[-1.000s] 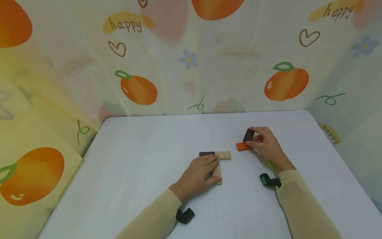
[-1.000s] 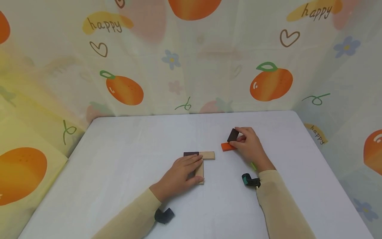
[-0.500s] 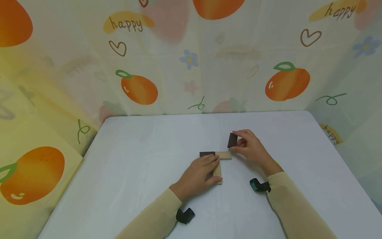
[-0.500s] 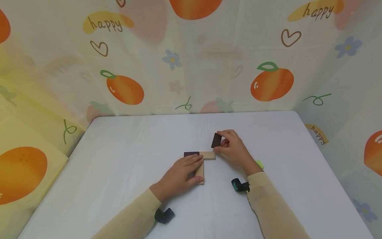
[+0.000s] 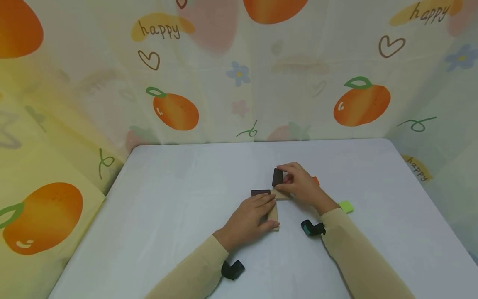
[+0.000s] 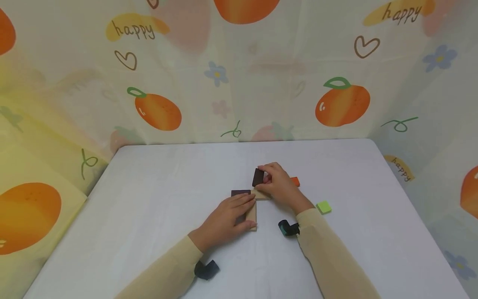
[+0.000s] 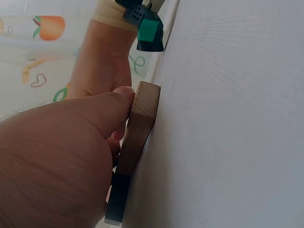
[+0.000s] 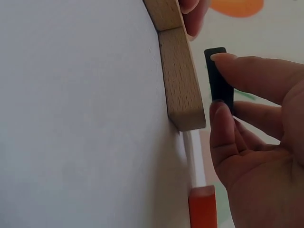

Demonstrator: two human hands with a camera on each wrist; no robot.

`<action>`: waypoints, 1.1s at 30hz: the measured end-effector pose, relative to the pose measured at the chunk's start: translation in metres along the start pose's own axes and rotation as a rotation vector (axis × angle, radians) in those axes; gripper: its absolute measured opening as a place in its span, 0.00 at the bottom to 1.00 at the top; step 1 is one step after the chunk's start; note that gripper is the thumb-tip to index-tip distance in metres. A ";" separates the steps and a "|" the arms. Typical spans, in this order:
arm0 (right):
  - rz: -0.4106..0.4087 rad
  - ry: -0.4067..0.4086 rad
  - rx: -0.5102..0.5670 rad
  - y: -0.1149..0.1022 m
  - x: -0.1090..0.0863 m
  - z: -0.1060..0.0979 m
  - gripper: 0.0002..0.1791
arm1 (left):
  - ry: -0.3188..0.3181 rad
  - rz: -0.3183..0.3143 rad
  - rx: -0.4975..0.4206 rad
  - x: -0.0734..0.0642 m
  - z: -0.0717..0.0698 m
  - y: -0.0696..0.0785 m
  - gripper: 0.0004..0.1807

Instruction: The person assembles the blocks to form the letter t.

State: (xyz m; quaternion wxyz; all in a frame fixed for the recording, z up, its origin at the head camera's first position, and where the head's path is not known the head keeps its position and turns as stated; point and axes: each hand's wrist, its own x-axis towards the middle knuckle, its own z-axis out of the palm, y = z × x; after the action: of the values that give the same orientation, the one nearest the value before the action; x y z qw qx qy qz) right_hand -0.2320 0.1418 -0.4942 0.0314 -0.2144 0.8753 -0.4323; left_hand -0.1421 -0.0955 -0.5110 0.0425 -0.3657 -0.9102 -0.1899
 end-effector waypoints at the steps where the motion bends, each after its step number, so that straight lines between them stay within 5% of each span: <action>1: 0.002 -0.017 -0.008 0.000 0.003 0.001 0.34 | 0.000 0.001 0.000 0.000 0.000 0.000 0.38; 15: 0.055 -0.161 -0.036 0.004 0.026 0.003 0.33 | 0.008 0.032 0.021 0.002 -0.001 0.003 0.38; 33: 0.065 -0.190 0.032 0.001 0.025 0.005 0.26 | -0.001 0.015 0.032 -0.001 -0.002 0.001 0.38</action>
State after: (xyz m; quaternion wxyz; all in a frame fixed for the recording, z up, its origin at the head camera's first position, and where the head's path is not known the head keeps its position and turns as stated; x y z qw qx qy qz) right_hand -0.2540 0.1289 -0.4949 0.1318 -0.2256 0.8678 -0.4226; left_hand -0.1413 -0.0961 -0.5090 0.0495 -0.3720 -0.9103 -0.1747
